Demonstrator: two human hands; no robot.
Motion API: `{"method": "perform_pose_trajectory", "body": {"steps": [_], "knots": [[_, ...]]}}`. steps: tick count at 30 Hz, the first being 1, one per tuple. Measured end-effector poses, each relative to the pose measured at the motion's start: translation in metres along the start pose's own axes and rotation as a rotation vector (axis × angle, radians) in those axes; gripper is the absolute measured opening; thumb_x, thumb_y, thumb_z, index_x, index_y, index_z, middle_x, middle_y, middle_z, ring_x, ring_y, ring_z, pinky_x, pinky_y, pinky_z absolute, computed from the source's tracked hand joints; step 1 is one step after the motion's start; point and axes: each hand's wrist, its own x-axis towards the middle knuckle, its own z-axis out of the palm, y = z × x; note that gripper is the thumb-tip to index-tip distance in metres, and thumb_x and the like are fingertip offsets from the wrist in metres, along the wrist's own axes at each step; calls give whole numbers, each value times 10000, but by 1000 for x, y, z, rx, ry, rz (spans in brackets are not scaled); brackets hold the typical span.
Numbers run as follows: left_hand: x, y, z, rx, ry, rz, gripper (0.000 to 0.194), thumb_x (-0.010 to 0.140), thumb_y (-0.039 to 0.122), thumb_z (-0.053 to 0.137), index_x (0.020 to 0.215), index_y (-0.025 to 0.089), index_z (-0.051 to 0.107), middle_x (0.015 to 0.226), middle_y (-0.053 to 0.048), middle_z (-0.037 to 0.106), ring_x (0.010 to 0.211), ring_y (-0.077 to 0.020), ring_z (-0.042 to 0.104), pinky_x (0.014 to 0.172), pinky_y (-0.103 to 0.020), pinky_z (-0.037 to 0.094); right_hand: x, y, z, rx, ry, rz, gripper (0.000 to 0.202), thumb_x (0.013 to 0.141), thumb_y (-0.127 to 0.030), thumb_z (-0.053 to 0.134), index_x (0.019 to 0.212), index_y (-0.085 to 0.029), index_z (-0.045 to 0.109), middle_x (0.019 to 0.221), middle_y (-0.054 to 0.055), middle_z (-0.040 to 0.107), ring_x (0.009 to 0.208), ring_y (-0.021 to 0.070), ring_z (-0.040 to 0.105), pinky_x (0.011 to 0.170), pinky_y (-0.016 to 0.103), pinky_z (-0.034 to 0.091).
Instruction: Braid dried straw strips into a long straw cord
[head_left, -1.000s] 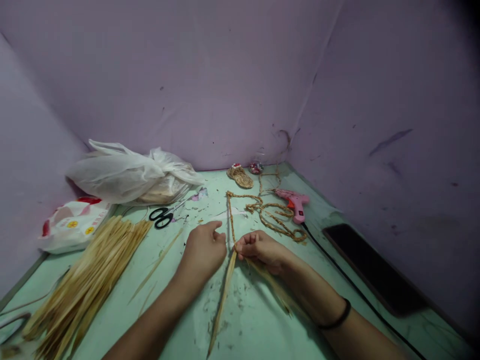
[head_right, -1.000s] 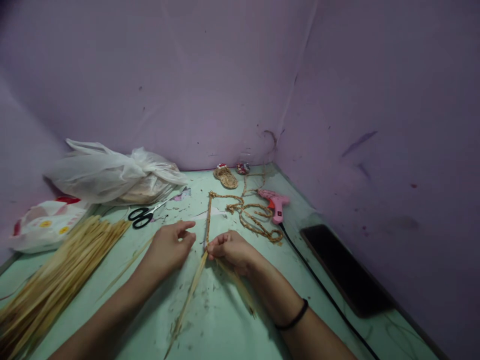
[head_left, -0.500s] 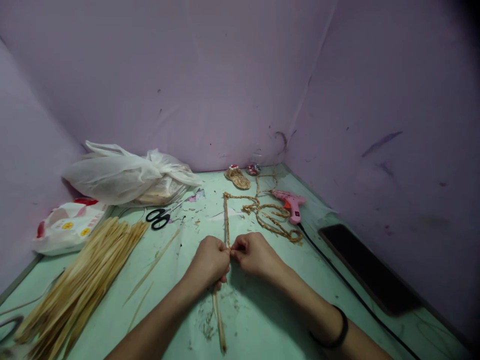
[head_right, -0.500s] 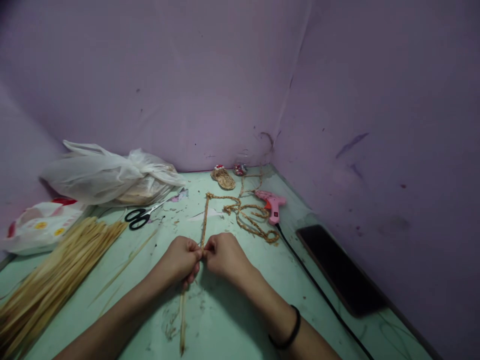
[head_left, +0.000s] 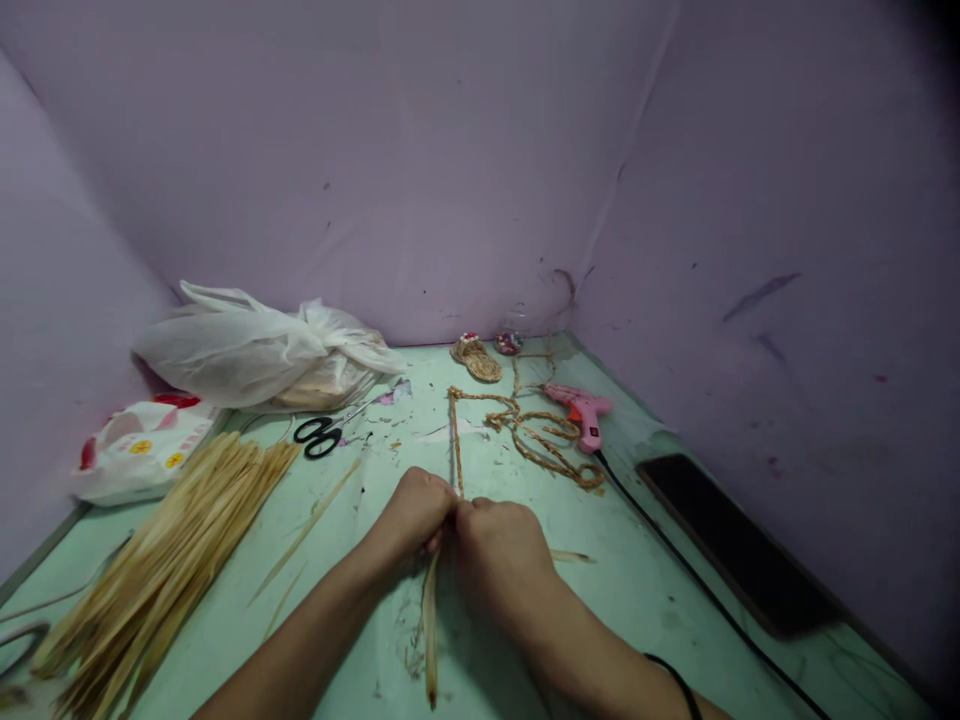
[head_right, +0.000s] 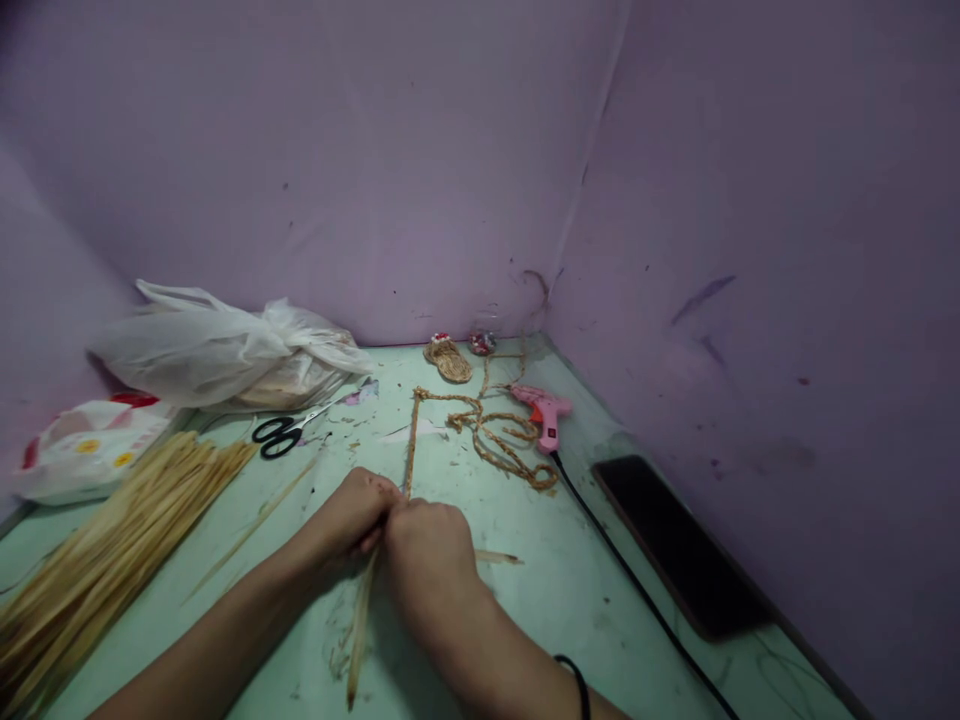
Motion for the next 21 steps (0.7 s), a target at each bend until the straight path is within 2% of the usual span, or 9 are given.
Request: {"method": "perform_pose_trajectory", "body": {"steps": [5,8,12,14,15,17,19,21], "knots": [[3,1,-11,-81,-172,27,94,484,94,437,450,107,525,284,34,379,256,-40,266,317,-179,158,-6,-16,8,-35,-65,-9,256,752,-50,420,931,-77,600,806,158,644,688,186,616,554,235,398],[8,-4,-14,-143,-196,23,47,475,117,487,432,111,506,301,31,394,260,-34,257,315,-184,147,-13,-20,6,4,-104,0,238,717,-62,460,885,-102,622,796,145,650,669,186,611,542,234,387],[11,-8,-17,-145,-249,49,88,503,168,515,436,120,484,335,32,414,262,-21,237,314,-184,120,-16,-2,-10,125,-119,-10,106,657,-180,544,679,-157,645,648,89,647,596,172,581,509,233,339],[11,-8,-18,-145,-268,64,108,515,193,529,446,123,482,347,36,419,262,-19,239,312,-185,114,-9,15,-19,222,-65,47,143,673,-234,525,605,-159,626,588,75,627,553,160,553,493,241,314],[10,-7,-18,-145,-273,66,119,518,204,534,448,124,480,348,38,417,262,-18,239,312,-185,112,-3,23,-21,292,-4,112,168,691,-236,498,607,-154,619,586,72,619,550,156,542,494,245,312],[9,-5,-18,-144,-283,59,127,520,211,536,449,126,476,348,40,413,262,-16,235,316,-186,108,9,34,-19,573,89,196,151,708,-201,473,735,-145,610,650,55,616,572,133,530,518,231,338],[7,-3,-18,-153,-284,55,111,515,199,520,447,126,471,347,40,409,263,-16,234,322,-186,104,20,35,-10,975,-73,273,147,713,-168,452,808,-132,559,634,28,587,531,106,513,517,217,368],[6,-2,-17,-159,-281,60,91,503,185,505,445,126,469,351,36,412,268,-16,234,327,-185,101,26,32,1,1272,-307,295,113,727,-145,410,756,-132,518,561,0,543,459,87,482,486,211,374]]}}
